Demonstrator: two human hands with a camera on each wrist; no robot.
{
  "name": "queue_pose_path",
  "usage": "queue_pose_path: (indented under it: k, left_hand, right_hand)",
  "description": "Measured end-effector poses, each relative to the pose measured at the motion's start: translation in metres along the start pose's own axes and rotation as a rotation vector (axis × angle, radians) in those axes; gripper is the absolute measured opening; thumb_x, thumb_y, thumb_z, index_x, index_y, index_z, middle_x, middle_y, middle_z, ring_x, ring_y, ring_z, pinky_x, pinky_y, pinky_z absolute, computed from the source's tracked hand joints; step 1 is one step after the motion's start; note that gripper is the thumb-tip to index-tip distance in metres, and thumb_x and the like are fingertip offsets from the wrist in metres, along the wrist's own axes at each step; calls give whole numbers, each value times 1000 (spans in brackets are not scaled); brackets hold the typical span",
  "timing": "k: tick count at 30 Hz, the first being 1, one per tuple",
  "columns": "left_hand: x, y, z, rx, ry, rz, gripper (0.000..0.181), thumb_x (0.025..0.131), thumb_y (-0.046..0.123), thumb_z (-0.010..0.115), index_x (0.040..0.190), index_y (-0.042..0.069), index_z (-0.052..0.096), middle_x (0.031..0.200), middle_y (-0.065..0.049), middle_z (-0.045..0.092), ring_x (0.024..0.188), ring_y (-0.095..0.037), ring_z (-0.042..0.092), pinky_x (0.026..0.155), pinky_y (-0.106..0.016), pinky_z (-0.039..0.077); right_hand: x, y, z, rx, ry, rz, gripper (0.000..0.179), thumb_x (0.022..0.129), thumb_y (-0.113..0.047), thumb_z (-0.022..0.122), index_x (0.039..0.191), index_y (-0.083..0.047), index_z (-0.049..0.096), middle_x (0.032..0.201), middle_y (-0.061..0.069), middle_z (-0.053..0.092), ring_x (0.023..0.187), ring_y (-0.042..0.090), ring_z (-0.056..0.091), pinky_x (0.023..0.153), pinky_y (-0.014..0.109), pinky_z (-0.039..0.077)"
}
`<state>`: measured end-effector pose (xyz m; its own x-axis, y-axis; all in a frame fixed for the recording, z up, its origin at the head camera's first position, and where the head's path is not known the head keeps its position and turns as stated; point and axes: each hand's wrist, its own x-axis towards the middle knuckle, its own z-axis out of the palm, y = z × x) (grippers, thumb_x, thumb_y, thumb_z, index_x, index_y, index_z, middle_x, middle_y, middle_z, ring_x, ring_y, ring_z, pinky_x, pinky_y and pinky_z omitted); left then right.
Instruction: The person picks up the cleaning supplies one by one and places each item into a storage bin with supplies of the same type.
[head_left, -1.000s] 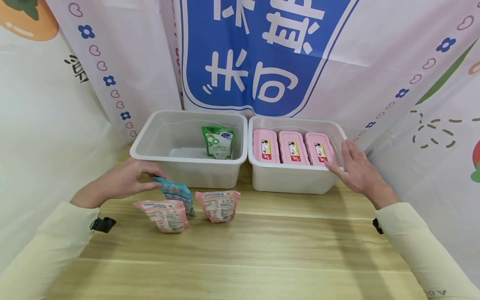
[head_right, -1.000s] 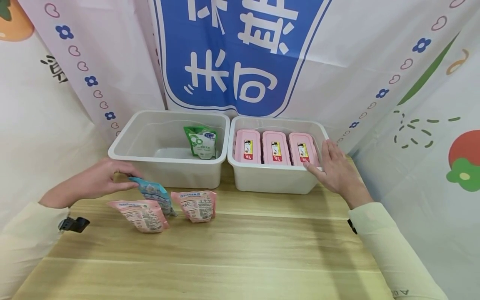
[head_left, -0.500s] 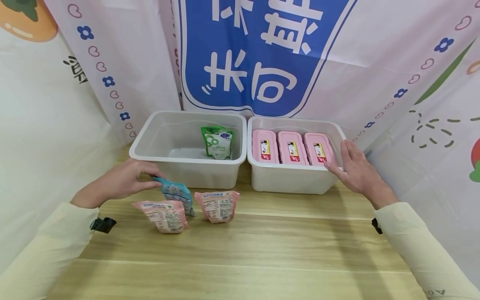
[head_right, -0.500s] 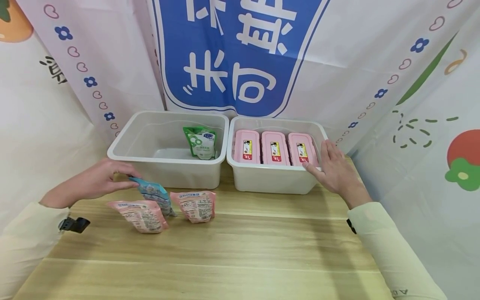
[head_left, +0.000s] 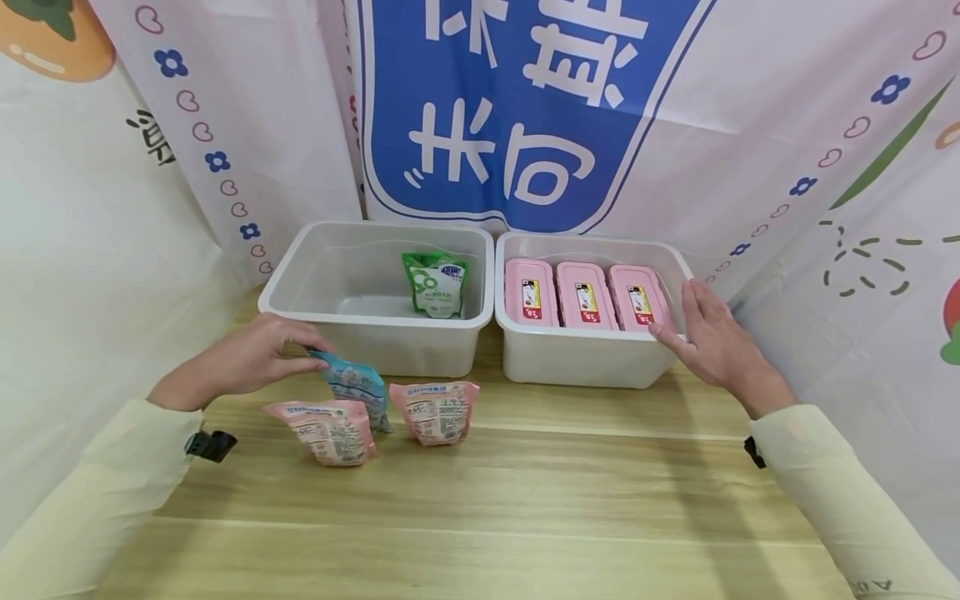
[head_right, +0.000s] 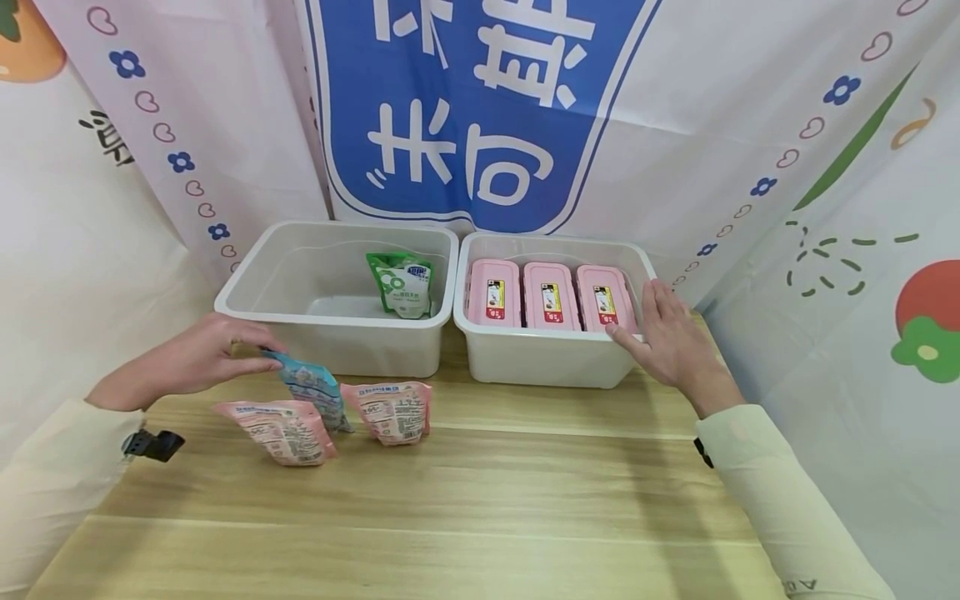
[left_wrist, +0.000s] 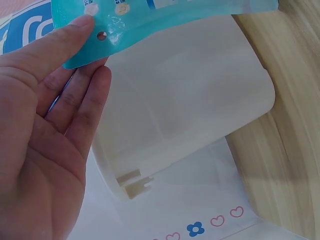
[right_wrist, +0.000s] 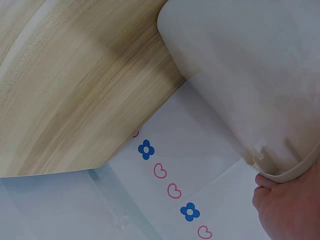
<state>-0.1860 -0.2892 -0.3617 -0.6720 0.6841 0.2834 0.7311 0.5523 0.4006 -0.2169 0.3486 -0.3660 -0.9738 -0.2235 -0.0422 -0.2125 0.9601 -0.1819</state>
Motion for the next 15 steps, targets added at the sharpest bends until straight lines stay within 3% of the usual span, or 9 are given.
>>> queue_pose_path:
  k: [15]
  left_hand:
    - [3,1,0,-2,25,21,25,84,-3,83,101,16,83,96,6,82,77,-2,72,63,-18,56]
  right_hand:
    - [0,-1,0,4,0,0,101,107,-66,31,165,6,-11,174,30,-12,163,49,-5,129,71,10]
